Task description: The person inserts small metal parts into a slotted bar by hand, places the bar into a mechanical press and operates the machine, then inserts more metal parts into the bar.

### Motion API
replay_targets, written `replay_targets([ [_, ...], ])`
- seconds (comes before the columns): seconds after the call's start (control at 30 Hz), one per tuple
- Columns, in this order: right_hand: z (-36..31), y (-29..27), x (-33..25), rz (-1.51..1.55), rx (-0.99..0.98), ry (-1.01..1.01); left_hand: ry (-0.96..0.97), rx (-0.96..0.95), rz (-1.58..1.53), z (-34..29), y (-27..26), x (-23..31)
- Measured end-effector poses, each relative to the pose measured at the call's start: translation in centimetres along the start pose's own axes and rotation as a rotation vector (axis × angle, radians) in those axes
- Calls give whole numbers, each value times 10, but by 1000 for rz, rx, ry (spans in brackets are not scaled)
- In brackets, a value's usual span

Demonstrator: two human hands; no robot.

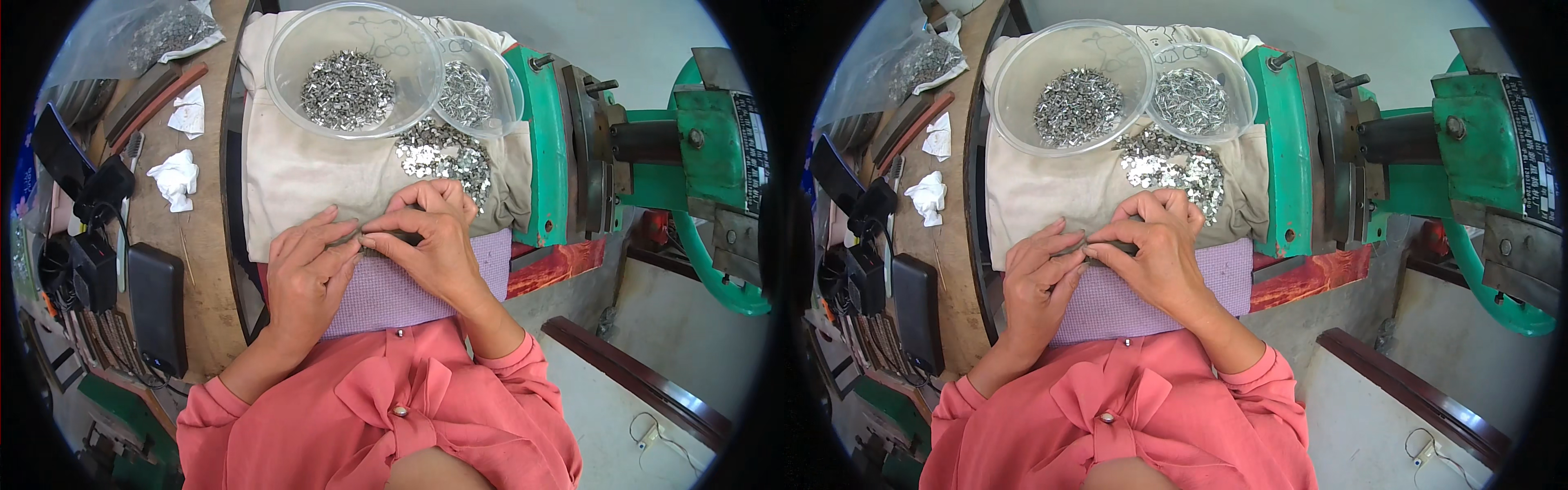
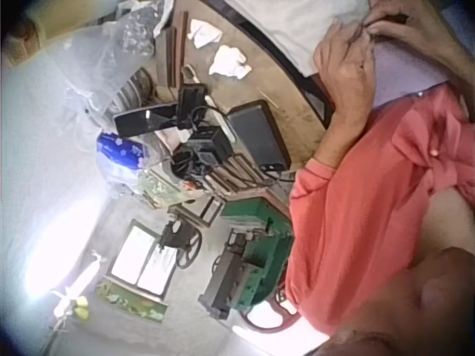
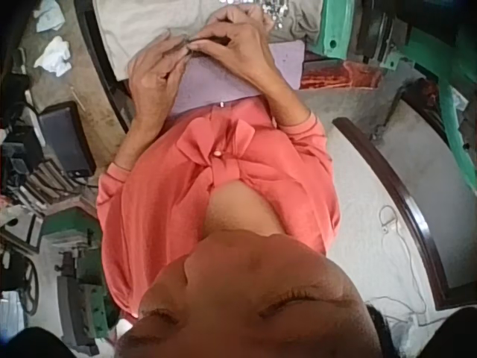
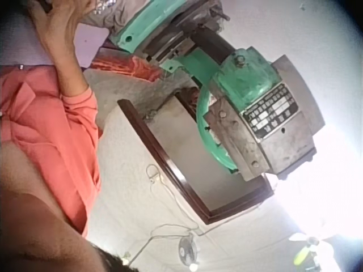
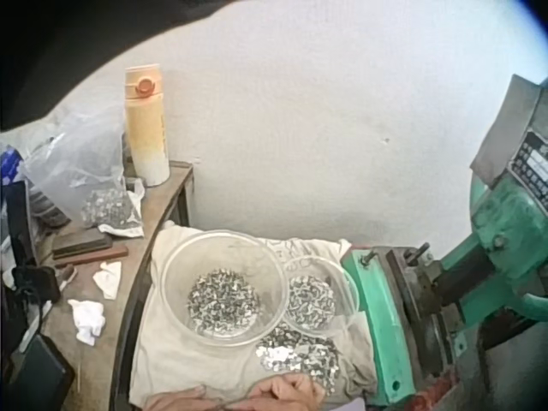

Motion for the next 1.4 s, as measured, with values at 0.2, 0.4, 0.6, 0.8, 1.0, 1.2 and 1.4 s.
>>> replay_targets([
  [0.2, 0, -2, 2, 4, -45, -4, -2, -7, 9, 1, -1, 2],
  [0.4, 1, -3, 1, -23, -54, -21, -18, -14, 10, 1, -2, 3],
  [0.6, 1, -1, -3, -50, -59, -3, -8, -40, 10, -1, -4, 0],
  [0.8, 1, -4, 1, -25, -54, -16, -4, -42, -3, 3, -2, 3],
  [1.0, 1, -2, 1, -45, -38, -11, -5, -39, 0, 2, -2, 2],
  [1.2, 1, -3, -3, -33, -21, -16, -3, -53, 3, 1, -2, 1],
  [1.4, -2, -5, 3, -16, -32, -11, -7, -46, 15, 2, -2, 1],
])
Point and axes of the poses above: each hand's wrist, its own z-axis towards the middle knuckle, its own y-axis out of the palm, x = y × z, the point moved 3 cm from there along z, towards the middle knuckle, and after that the axes turned 5 degrees about y, right-handed, at the moved point
